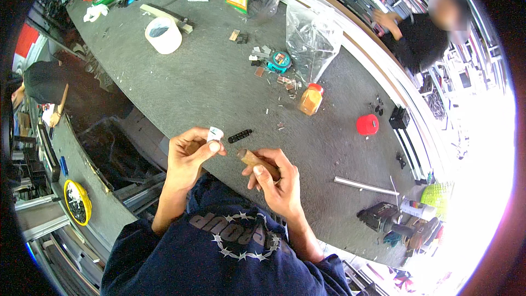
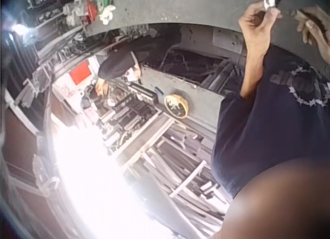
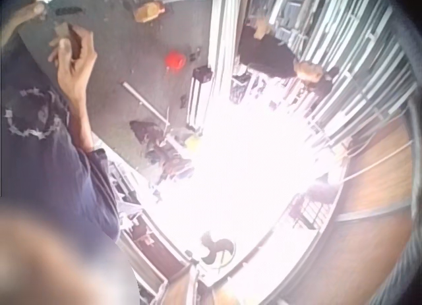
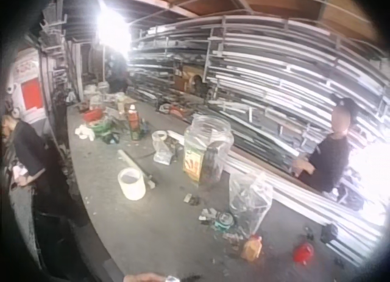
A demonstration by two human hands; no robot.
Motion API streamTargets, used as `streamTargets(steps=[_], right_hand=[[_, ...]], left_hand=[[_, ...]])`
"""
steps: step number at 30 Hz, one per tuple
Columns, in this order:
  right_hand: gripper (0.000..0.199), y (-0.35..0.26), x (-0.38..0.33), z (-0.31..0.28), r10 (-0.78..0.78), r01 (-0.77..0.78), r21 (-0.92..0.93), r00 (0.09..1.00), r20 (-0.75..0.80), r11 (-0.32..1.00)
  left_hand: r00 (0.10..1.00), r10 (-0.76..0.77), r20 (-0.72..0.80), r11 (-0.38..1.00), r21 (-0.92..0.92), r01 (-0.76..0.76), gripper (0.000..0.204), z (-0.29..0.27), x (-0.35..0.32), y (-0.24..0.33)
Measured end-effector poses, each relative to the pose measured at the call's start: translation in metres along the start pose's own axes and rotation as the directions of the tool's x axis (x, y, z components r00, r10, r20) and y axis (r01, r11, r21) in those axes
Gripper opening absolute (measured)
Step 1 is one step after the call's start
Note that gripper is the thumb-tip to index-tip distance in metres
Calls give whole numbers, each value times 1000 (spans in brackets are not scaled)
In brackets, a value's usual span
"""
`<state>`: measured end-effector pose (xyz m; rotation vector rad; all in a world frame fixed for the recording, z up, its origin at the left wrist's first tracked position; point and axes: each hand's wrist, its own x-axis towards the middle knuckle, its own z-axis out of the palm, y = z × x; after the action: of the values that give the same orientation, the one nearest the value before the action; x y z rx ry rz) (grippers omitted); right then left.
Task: The person uses pliers to strip the ends of a small black plastic component, then uses a screwdriver to manipulate a small metal piece. They place the metal piece into a red plastic container and continue handling small parts on the workbench.
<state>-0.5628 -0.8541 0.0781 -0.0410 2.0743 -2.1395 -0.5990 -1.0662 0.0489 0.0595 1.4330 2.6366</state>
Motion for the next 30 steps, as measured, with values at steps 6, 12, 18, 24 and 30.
streamTargets(steps=[6, 12, 18, 24, 30], right_hand=[[32, -5, -3, -1, 66, -66, 26, 998, -3, 997], [48, 0, -1, -3, 76, -76, 30, 997, -7, 997], [45, 10, -2, -3, 124, -124, 64, 992, 4, 990], [27, 12, 4, -2, 1, 49, -403, 992, 123, 914], [22, 26, 2, 8, 183, -126, -316, 970, 158, 940]], left_hand=[[999, 30, -10, 989, 143, -28, 19, 6, 1, 7], [999, 43, -6, 971, 237, -41, 18, 11, 1, 12], [1000, 16, -24, 935, 354, -7, 13, 9, 1, 8], [990, -136, 39, 966, 228, 124, 7, -1, 5, 3], [997, -42, 59, 958, 286, 23, 14, -6, 14, -19]])
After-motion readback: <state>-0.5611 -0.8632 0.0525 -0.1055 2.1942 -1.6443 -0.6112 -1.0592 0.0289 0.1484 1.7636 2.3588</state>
